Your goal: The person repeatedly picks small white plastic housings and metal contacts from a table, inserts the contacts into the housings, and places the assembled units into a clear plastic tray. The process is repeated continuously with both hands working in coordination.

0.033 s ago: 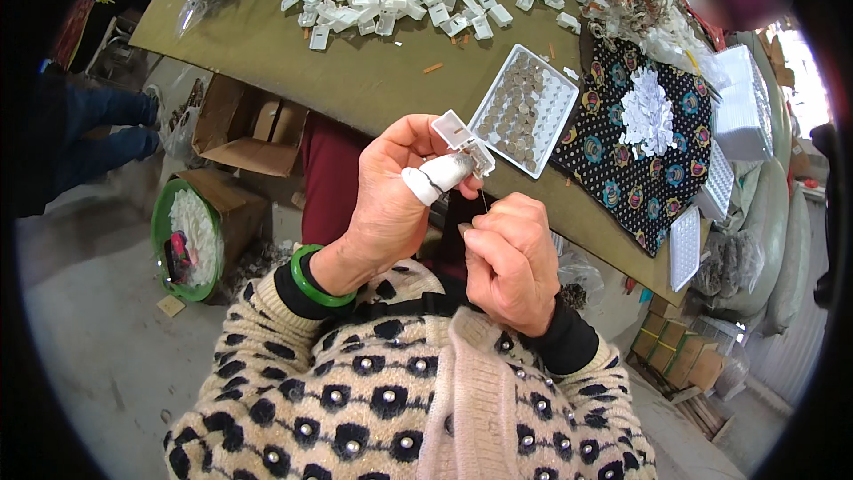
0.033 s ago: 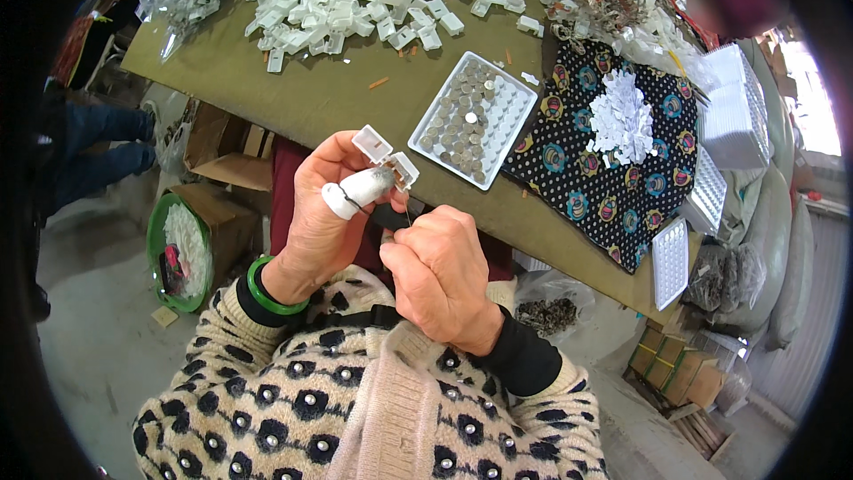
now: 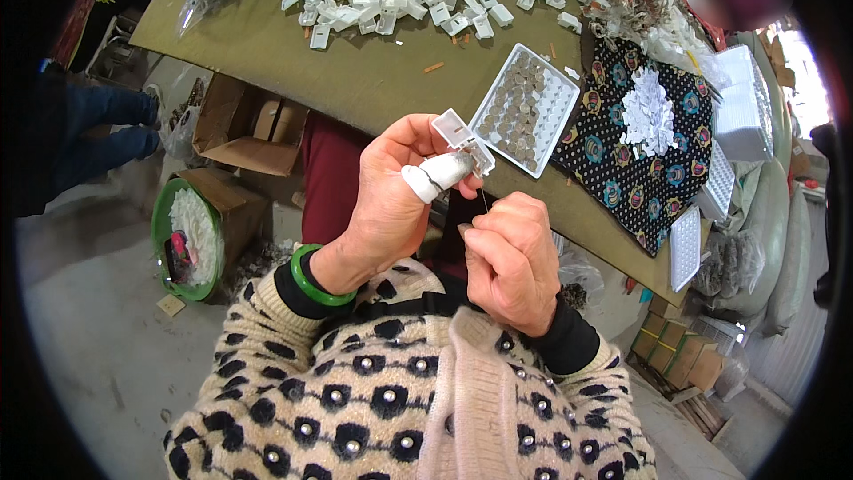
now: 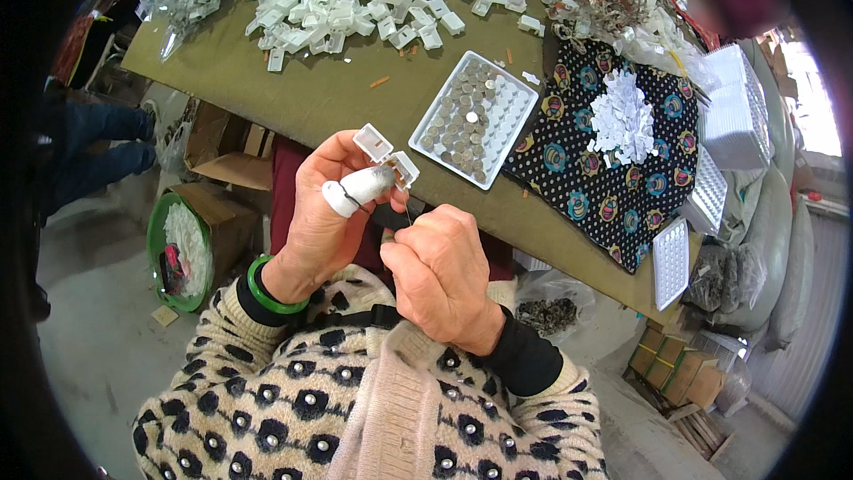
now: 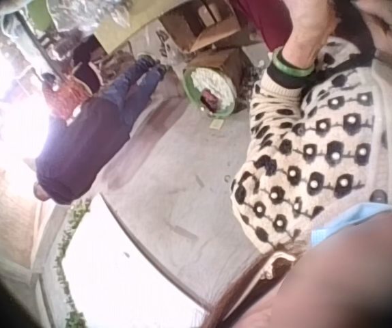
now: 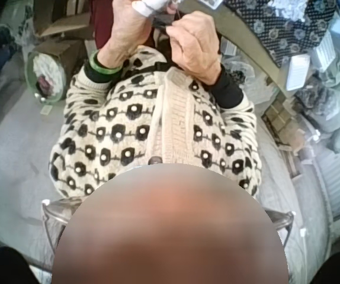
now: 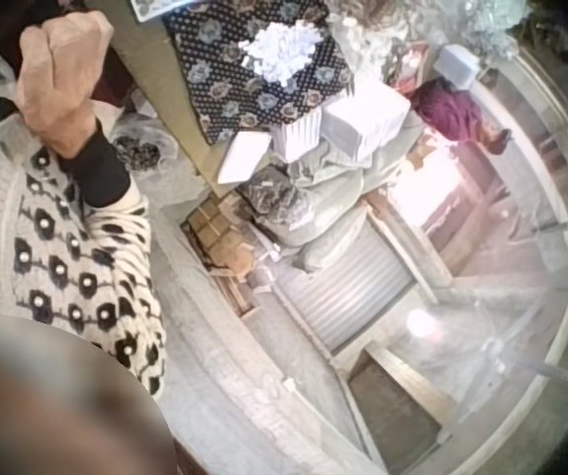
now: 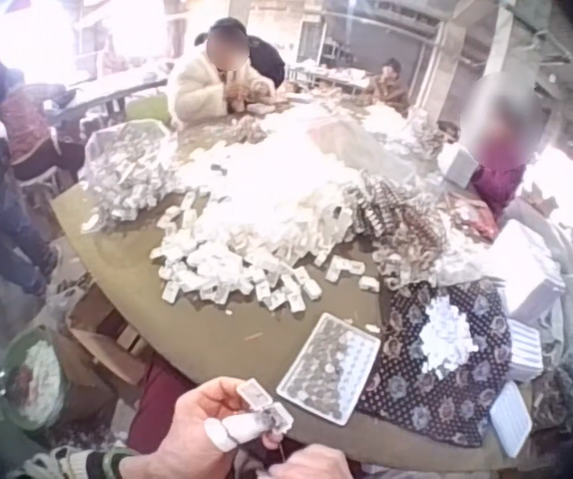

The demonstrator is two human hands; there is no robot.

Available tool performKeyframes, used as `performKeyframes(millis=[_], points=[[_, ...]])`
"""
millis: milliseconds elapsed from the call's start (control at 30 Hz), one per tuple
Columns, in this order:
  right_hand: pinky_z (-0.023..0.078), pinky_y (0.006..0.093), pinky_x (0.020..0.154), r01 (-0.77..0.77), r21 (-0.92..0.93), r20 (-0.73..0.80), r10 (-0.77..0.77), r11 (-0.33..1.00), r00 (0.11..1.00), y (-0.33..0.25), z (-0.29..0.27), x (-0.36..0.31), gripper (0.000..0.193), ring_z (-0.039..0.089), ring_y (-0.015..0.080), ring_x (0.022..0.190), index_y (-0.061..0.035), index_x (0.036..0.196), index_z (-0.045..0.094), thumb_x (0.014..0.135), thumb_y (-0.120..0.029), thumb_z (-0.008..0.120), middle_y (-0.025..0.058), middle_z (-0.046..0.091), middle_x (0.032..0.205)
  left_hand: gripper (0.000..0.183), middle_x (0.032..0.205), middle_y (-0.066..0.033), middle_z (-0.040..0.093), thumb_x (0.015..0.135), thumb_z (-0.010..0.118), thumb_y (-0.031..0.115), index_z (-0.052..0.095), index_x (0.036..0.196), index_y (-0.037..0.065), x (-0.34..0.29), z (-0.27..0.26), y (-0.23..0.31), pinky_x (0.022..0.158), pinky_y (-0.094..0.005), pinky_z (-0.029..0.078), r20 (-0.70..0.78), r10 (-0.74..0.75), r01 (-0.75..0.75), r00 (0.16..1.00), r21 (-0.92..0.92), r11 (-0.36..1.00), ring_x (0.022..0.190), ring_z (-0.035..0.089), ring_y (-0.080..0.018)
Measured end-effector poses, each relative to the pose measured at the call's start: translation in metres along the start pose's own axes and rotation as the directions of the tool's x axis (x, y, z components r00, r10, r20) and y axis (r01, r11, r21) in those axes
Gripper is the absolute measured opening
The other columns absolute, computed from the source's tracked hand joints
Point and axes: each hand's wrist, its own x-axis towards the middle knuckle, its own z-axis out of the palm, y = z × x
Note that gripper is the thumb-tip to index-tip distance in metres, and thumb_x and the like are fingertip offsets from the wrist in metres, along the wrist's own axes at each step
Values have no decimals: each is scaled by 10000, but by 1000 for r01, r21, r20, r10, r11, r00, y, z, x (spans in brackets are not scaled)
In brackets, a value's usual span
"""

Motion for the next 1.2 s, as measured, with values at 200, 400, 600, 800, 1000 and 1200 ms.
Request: performKeyframes(millis=[200,400,600,800,1000,1200], points=[[504,424,671,29,-36,41,-27,999,999,3,-3,0,286,598,286,747,27,934,608,667,108,670,119,582,867,208,896,-116,664,878,673,-3,560,1051,-15,0,-3,2,640,-276,565,4,-57,57,998,-52,997,741,676,-175],[494,423,694,101,-56,164,-90,993,982,4,-12,7,264,586,270,771,26,915,609,667,-52,655,122,580,868,210,899,-103,658,871,675,-13,567,1052,-14,0,-2,1,635,-269,551,-10,-61,61,998,-6,998,719,655,-155],[478,414,699,172,-135,346,-117,976,931,-7,-18,20,239,551,262,754,17,876,597,672,-98,644,127,558,841,218,893,-84,648,866,677,-28,564,1052,-16,0,2,-4,633,-254,542,-24,-24,26,999,61,998,697,631,-128],[472,420,709,200,-200,428,-98,959,899,-17,-15,25,207,529,264,755,36,886,586,729,-80,652,146,551,839,236,922,-103,649,860,681,-11,563,1063,-4,-2,2,-5,646,-290,571,-12,-45,46,999,50,998,726,655,-171],[474,437,729,160,-222,471,-38,962,881,-20,-21,19,256,544,277,801,40,941,597,717,-69,654,164,572,903,221,908,-117,656,864,679,-7,567,1055,-12,-1,-2,-7,660,-295,573,-11,-72,72,997,68,995,716,659,-185],[471,409,711,-60,-106,304,90,993,949,-14,-21,13,246,538,276,792,-12,926,601,709,-46,711,145,556,941,193,873,-86,664,871,682,-13,586,1039,-8,-1,-2,-5,658,-261,555,-23,-124,124,992,-7,992,713,658,-146]])
